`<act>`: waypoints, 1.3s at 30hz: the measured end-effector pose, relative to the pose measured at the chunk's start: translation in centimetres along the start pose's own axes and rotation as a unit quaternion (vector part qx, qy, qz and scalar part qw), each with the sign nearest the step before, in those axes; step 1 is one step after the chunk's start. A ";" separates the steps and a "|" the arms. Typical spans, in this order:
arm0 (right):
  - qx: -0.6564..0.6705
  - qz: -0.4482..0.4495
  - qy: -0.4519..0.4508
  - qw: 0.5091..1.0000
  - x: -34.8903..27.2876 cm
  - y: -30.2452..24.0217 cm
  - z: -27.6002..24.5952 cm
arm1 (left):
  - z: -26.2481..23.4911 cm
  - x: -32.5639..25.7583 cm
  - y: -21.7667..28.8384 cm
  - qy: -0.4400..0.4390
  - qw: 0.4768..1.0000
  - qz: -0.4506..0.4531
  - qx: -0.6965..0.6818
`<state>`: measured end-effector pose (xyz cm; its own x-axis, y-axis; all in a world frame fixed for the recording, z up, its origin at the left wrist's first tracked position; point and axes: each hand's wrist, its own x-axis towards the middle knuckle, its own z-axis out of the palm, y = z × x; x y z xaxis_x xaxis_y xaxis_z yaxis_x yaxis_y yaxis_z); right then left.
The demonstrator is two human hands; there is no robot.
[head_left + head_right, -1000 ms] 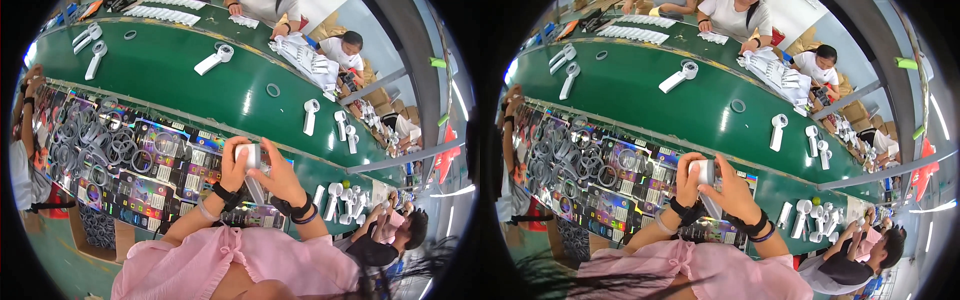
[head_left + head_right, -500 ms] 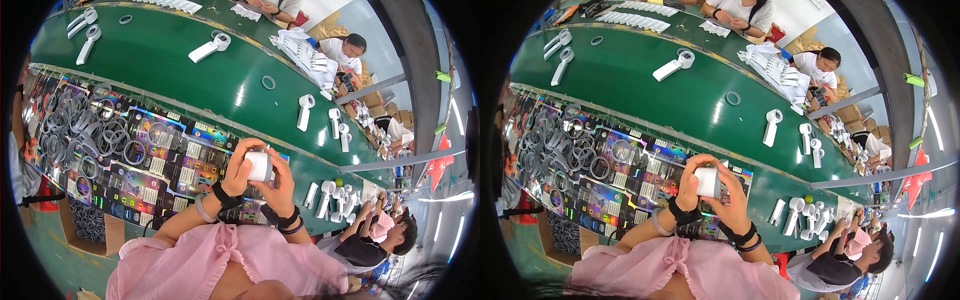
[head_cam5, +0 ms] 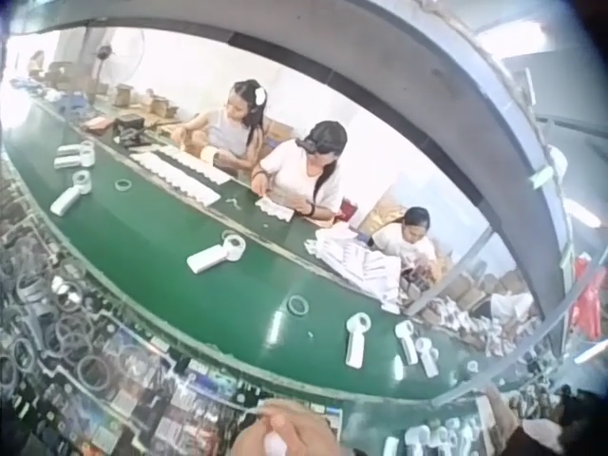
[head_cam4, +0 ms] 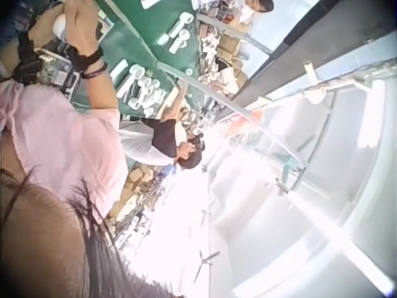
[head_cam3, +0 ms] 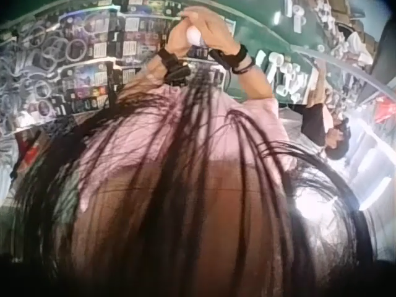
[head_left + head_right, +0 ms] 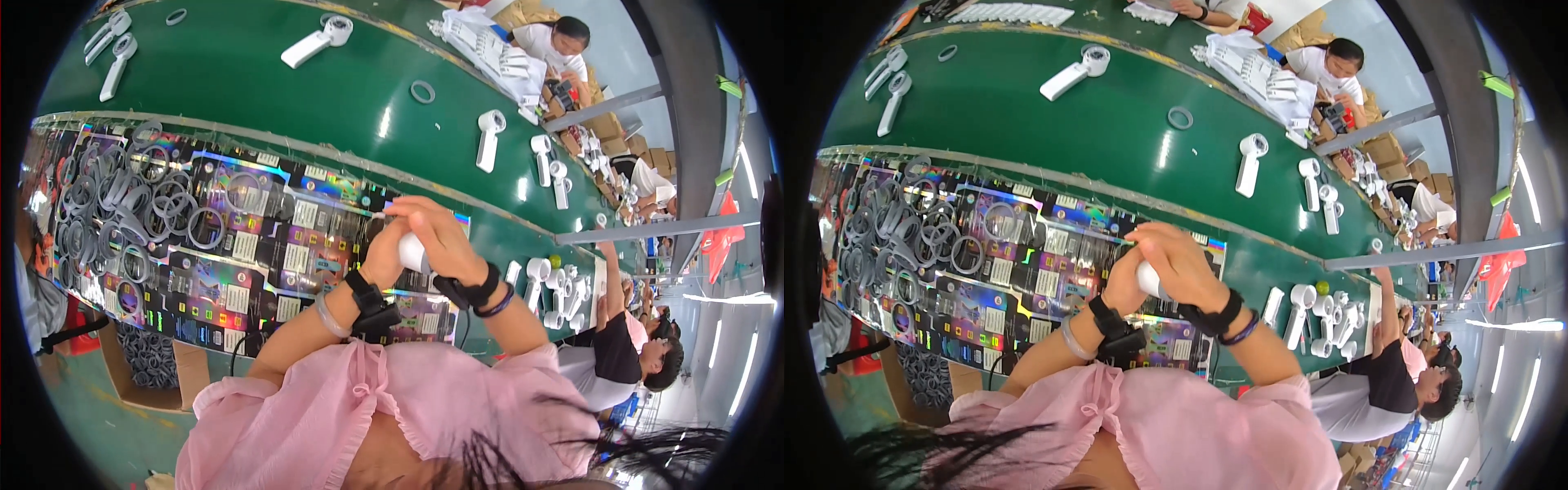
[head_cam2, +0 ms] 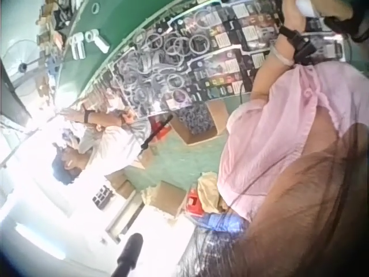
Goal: Assembling plastic housings and components for handheld electronic devices on a factory line.
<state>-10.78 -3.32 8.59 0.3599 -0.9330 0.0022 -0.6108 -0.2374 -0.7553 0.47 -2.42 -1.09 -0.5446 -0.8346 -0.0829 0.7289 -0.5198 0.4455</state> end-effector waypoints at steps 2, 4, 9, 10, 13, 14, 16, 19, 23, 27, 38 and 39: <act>-0.067 0.021 -0.091 0.993 0.3 0.9 0.1 | -0.4 0.3 -0.4 0.006 0.985 -0.078 -0.152; -0.069 0.031 -0.097 0.992 -0.1 1.6 0.5 | -0.4 0.6 -0.1 0.012 0.971 -0.112 -0.211; 0.227 0.231 -0.132 0.937 -0.6 2.7 0.9 | -1.1 0.9 -1.9 0.083 0.980 -0.166 -0.076; 0.286 0.255 -0.136 0.913 -0.5 3.1 1.0 | -1.2 1.0 -2.0 0.071 0.981 -0.165 -0.078; 0.297 0.247 -0.138 0.912 0.1 4.0 1.5 | -1.6 1.2 -2.4 0.096 0.978 -0.173 -0.058; 0.269 0.239 -0.103 0.927 0.0 4.1 2.0 | -2.0 1.3 -3.5 0.123 0.980 -0.148 -0.050; 0.236 0.217 -0.091 0.943 -0.2 4.9 2.4 | -1.3 1.1 -3.4 0.159 0.973 -0.156 -0.055; 0.199 0.205 -0.053 0.957 0.2 4.6 2.8 | -1.7 0.9 -3.0 0.174 0.969 -0.163 -0.065; 0.095 0.120 -0.019 0.988 0.5 4.9 2.7 | -2.1 1.0 -3.0 0.120 0.975 -0.168 -0.085; 0.078 0.150 -0.024 0.985 0.9 4.8 2.9 | -1.3 0.7 -1.3 0.119 0.975 -0.169 -0.087; 0.365 0.136 0.203 0.898 -4.6 2.2 1.5 | 0.6 0.0 0.3 -0.134 0.980 -0.035 0.145; 0.309 0.160 0.195 0.917 -5.6 1.6 1.6 | 1.2 -0.4 0.4 -0.151 0.972 0.033 0.175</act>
<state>-12.65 1.93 6.36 -0.1211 -0.9827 -0.1404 -0.0819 0.1508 -0.9852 0.44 -2.10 0.16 -0.6370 -0.7449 0.1984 0.6091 -0.3287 0.7217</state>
